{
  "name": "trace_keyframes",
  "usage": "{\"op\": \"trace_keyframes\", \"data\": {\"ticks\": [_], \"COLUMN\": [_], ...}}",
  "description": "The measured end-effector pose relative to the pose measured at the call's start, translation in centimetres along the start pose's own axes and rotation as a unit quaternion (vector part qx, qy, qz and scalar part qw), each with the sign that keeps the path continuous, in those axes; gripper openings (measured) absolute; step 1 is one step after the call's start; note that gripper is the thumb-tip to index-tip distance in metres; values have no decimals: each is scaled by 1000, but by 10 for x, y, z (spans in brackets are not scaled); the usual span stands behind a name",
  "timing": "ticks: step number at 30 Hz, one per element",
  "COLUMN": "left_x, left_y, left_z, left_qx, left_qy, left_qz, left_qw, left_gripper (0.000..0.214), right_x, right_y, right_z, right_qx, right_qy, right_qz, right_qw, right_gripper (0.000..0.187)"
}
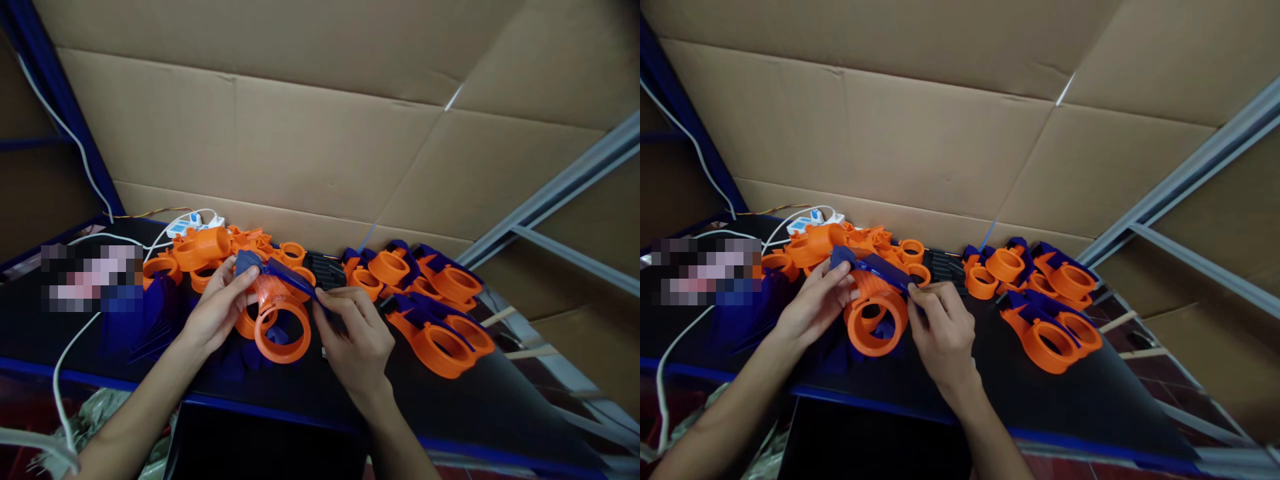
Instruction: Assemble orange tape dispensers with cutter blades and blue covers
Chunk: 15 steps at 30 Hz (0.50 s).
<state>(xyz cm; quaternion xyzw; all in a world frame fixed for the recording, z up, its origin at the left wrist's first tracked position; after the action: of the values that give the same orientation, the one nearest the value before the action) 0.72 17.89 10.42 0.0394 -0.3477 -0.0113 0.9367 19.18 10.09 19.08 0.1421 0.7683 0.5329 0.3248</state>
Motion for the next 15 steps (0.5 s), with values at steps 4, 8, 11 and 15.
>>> {"op": "trace_keyframes", "data": {"ticks": [4,8,11,15], "left_x": [-1,-2,-4,-4], "left_y": [0,0,0,-1], "left_z": [-1,-1,0,0], "left_qx": [-4,-2,5,3], "left_qy": [0,2,6,13], "left_qz": [6,15,29,32], "left_qw": [1000,1000,1000,999], "left_gripper": [27,27,31,36], "right_x": [1,0,2,7], "right_y": [-1,-1,-2,-4], "right_z": [1,0,0,2], "right_qx": [4,1,4,10], "right_qy": [5,1,3,-2], "right_qz": [-6,1,-4,-10], "right_qw": [1000,1000,1000,1000], "right_gripper": [21,21,20,20]}}
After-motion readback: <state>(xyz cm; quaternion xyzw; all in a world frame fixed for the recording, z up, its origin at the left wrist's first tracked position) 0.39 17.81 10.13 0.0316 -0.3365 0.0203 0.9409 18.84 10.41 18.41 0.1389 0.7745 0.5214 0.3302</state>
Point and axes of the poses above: each hand's wrist, its own y-axis towards the middle knuckle, its own x-axis out of the palm, z = x × y, the point moved 10 cm from there along y, towards the middle knuckle, and after that the axes turned 4 degrees about z, right-handed, at the moved point
